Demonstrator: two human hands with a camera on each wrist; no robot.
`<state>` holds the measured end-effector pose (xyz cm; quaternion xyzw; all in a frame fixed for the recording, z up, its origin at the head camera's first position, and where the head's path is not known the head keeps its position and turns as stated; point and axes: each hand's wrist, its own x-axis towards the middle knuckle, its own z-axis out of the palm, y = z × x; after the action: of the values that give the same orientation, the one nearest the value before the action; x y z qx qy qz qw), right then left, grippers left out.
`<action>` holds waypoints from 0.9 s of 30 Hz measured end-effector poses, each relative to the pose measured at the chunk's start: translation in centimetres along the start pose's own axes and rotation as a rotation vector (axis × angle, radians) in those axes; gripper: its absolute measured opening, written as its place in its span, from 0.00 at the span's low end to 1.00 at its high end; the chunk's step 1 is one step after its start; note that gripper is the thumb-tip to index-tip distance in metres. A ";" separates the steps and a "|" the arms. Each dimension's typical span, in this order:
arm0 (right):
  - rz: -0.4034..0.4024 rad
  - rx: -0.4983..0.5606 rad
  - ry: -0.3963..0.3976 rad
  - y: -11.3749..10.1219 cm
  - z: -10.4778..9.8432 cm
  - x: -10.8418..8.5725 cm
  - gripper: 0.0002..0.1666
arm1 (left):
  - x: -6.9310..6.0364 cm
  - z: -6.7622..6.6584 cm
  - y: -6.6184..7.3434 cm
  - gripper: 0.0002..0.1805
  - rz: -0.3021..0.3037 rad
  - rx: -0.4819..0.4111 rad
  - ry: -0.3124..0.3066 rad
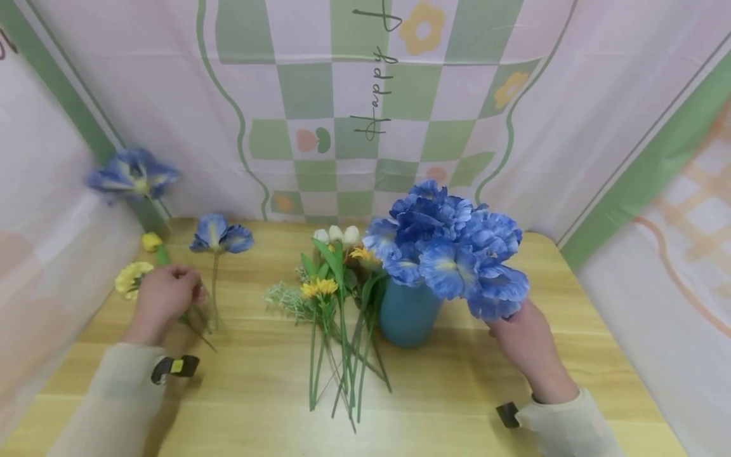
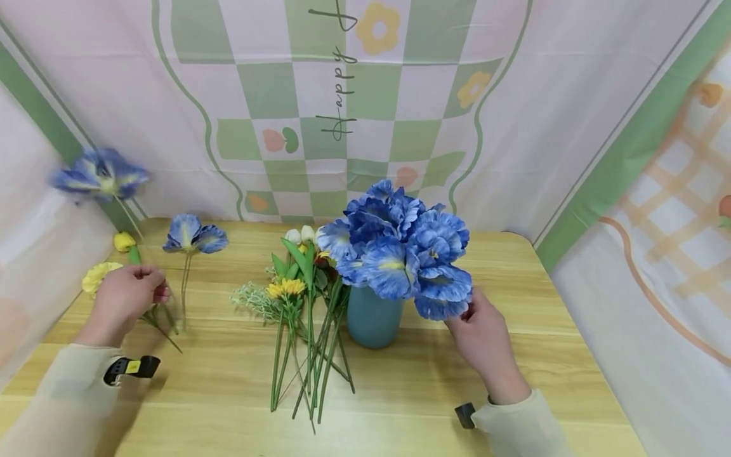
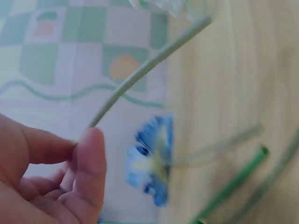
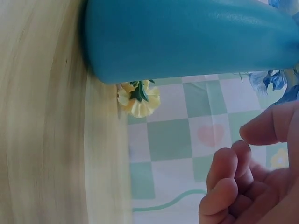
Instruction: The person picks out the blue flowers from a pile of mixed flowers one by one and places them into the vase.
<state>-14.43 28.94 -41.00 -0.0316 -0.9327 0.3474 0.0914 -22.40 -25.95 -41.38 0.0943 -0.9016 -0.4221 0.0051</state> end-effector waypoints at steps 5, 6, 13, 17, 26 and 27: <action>-0.067 -0.018 -0.087 0.0 0.4 -0.2 0.20 | -1.0 0.5 2.5 0.18 0.084 -0.022 0.127; -0.103 -0.015 -0.110 -0.1 0.6 -0.3 0.16 | -1.3 0.6 3.0 0.16 0.106 -0.025 0.153; -0.296 -0.097 -0.387 -1.8 1.3 -1.7 0.04 | -4.0 2.4 6.2 0.09 0.367 -0.076 0.266; -0.410 -0.134 -0.540 -3.5 1.3 -2.8 0.05 | -5.7 3.6 7.6 0.03 0.661 -0.144 0.298; -0.780 0.002 -0.451 -8.3 1.3 -4.6 0.03 | -9.5 7.3 11.7 0.05 1.250 -0.274 0.138; -0.826 0.023 -0.403 -8.8 1.2 -4.7 0.05 | -9.9 7.9 12.2 0.06 1.286 -0.287 0.107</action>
<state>-9.98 20.89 -36.84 0.4119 -0.8624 0.2917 0.0392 -15.40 -10.62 -36.46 -0.4436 -0.7117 -0.4456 0.3133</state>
